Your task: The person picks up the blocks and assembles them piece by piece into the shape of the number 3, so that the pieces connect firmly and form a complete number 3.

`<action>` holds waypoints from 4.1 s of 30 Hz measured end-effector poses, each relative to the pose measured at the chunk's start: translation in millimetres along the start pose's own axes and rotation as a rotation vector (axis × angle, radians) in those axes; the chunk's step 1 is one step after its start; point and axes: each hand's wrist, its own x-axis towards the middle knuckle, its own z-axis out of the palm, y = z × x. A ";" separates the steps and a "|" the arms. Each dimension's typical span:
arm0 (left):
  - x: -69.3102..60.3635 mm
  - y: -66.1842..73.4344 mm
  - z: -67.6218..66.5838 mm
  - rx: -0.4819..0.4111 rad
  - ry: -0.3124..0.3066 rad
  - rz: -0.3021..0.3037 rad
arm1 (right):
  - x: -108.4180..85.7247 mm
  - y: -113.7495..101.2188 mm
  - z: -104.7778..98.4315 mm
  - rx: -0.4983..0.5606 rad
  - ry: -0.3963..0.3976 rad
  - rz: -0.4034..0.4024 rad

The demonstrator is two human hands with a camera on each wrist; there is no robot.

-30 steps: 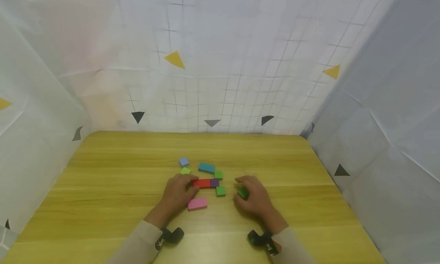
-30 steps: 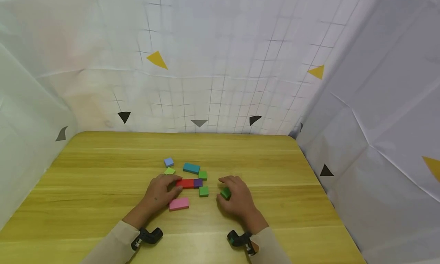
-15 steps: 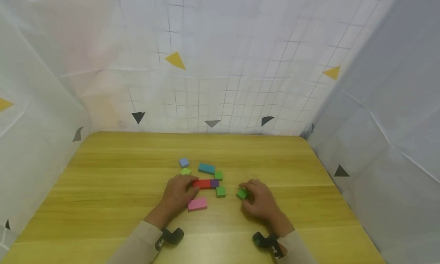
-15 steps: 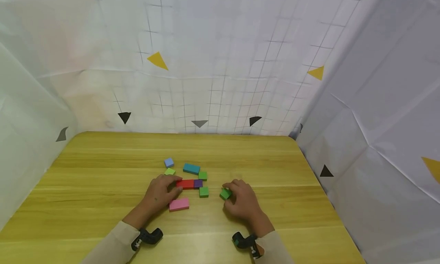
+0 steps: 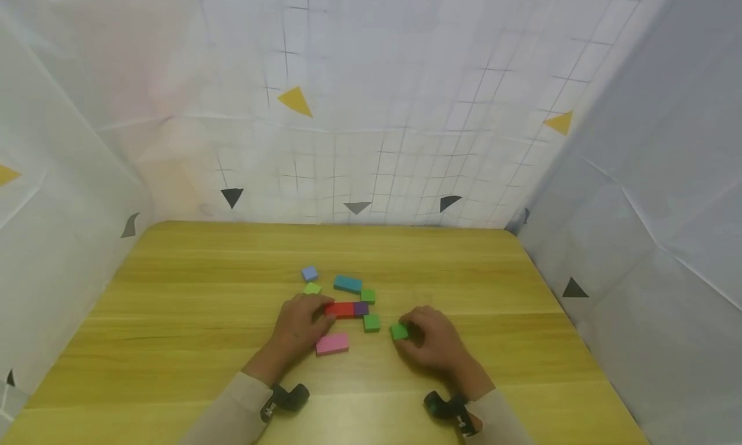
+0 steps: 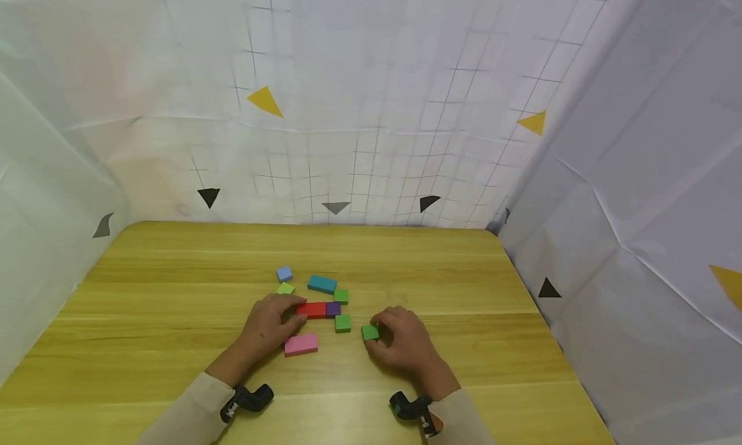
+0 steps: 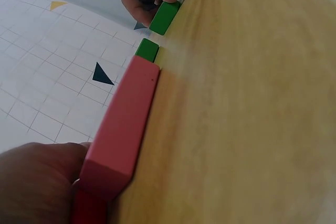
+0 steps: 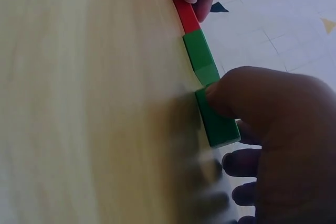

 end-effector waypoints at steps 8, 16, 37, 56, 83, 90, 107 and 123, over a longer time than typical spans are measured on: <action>0.7 0.3 -0.6 -0.002 -0.021 -0.014 | -0.3 -6.8 1.8 0.024 -0.032 -0.014; 0.0 1.2 -0.8 0.002 -0.013 -0.006 | 0.7 -10.9 4.1 0.054 -0.024 -0.069; 1.3 0.1 -2.7 -0.014 -0.029 0.000 | 3.2 -24.3 7.6 0.098 -0.045 -0.200; 1.6 -0.9 -2.9 -0.010 -0.026 -0.011 | 8.6 -30.5 12.6 0.089 -0.026 -0.266; 1.1 -0.1 -3.7 -0.018 -0.021 0.006 | 9.6 -35.8 13.7 0.068 -0.002 -0.257; 1.4 0.7 -4.9 -0.021 -0.032 -0.012 | 10.6 -35.5 14.8 0.080 0.018 -0.270; 0.9 2.8 -5.3 -0.025 -0.021 -0.003 | 11.7 -36.7 14.7 0.028 0.003 -0.255; 0.7 4.2 -7.5 -0.035 -0.056 -0.032 | 13.4 -38.5 17.6 0.016 0.009 -0.259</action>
